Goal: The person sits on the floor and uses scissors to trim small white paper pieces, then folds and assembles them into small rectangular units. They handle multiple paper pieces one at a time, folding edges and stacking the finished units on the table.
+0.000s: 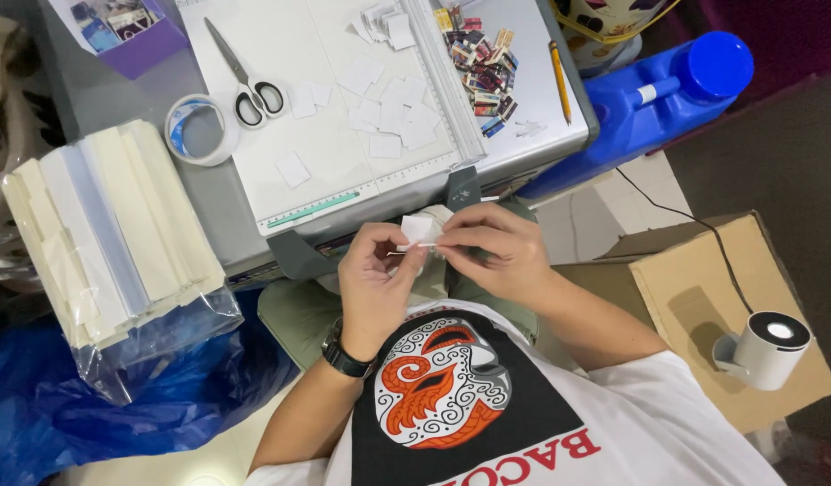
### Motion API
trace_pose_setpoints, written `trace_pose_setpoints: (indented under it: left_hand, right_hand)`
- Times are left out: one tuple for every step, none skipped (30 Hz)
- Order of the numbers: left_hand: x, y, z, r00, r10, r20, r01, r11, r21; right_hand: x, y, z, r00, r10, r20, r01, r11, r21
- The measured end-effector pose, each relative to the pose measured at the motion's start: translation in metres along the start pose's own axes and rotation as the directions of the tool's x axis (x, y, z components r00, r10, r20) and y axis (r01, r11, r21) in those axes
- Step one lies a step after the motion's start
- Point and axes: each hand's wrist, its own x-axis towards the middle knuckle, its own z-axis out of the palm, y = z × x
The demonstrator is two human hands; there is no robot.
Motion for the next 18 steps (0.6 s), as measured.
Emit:
trace_pose_setpoints:
  left_hand:
    - [-0.001, -0.001, 0.0, 1.0, -0.003, -0.003, 0.003, 1.0, 0.001]
    - [-0.001, -0.002, 0.001, 1.0, -0.018, 0.004, 0.018, 1.0, -0.019]
    - [-0.002, -0.004, 0.001, 0.999, -0.033, 0.012, 0.033, 0.999, -0.04]
    - [-0.002, 0.001, 0.001, 0.999, -0.036, 0.01, 0.036, 0.999, -0.039]
    - [-0.002, 0.005, 0.002, 0.999, -0.029, 0.013, 0.03, 0.999, -0.037]
    - [-0.001, 0.009, 0.003, 1.0, -0.022, 0.017, 0.023, 0.999, -0.035]
    - [-0.002, 0.012, 0.003, 1.0, -0.028, 0.015, 0.028, 0.999, -0.035]
    - [-0.002, 0.015, 0.004, 0.999, -0.022, 0.023, 0.023, 1.0, -0.019]
    - [-0.002, 0.018, 0.004, 0.999, -0.015, 0.031, 0.015, 1.0, -0.002]
    - [-0.003, 0.018, 0.004, 0.999, -0.019, 0.029, 0.019, 1.0, -0.001]
    - [-0.004, 0.017, 0.004, 0.999, -0.002, 0.041, 0.002, 1.0, -0.018]
    - [-0.005, 0.016, 0.004, 0.998, 0.016, 0.052, -0.014, 0.999, -0.035]
    - [-0.005, 0.017, 0.004, 0.999, 0.008, 0.051, -0.006, 0.999, -0.033]
    - [-0.005, 0.018, 0.005, 0.999, 0.014, 0.05, -0.011, 0.999, -0.05]
    - [-0.007, 0.019, 0.005, 0.999, 0.015, 0.05, -0.012, 0.998, -0.067]
    - [-0.008, 0.021, 0.005, 0.999, 0.003, 0.049, 0.0, 0.998, -0.064]
    - [-0.008, 0.024, 0.005, 0.999, 0.005, 0.049, -0.002, 0.998, -0.062]
    - [-0.009, 0.026, 0.004, 0.999, 0.008, 0.049, -0.005, 0.998, -0.059]
  right_hand:
    - [0.001, -0.002, 0.0, 1.0, 0.002, 0.003, -0.002, 1.0, 0.002]
    - [0.002, -0.003, 0.0, 1.0, -0.025, -0.009, 0.025, 0.999, -0.033]
    - [0.003, -0.005, 0.0, 0.998, -0.053, -0.021, 0.051, 0.996, -0.069]
    - [0.005, -0.007, 0.001, 0.999, -0.05, -0.018, 0.049, 0.997, -0.067]
    - [0.006, -0.009, 0.001, 0.998, -0.059, -0.007, 0.058, 0.994, -0.094]
    - [0.008, -0.01, 0.002, 0.998, -0.068, 0.005, 0.068, 0.99, -0.121]
    - [0.008, -0.01, 0.003, 0.998, -0.063, 0.007, 0.064, 0.991, -0.119]
    - [0.009, -0.01, 0.004, 0.998, -0.061, 0.003, 0.061, 0.994, -0.096]
    - [0.009, -0.01, 0.006, 0.998, -0.061, -0.002, 0.06, 0.996, -0.072]
    - [0.009, -0.008, 0.005, 0.998, -0.058, 0.0, 0.058, 0.996, -0.071]
    - [0.008, -0.007, 0.005, 0.999, -0.05, 0.01, 0.05, 0.997, -0.059]
    - [0.007, -0.006, 0.005, 0.999, -0.042, 0.02, 0.043, 0.998, -0.047]
    - [0.008, -0.008, 0.005, 0.999, -0.035, 0.022, 0.036, 0.998, -0.044]
    - [0.01, -0.009, 0.005, 0.999, -0.041, 0.026, 0.043, 0.998, -0.054]
    - [0.01, -0.011, 0.005, 0.999, -0.043, 0.032, 0.045, 0.997, -0.064]
    - [0.01, -0.013, 0.004, 0.999, -0.032, 0.034, 0.034, 0.998, -0.061]
    - [0.01, -0.014, 0.003, 0.998, -0.033, 0.049, 0.036, 0.997, -0.064]
    - [0.01, -0.014, 0.003, 0.997, -0.033, 0.063, 0.038, 0.997, -0.068]
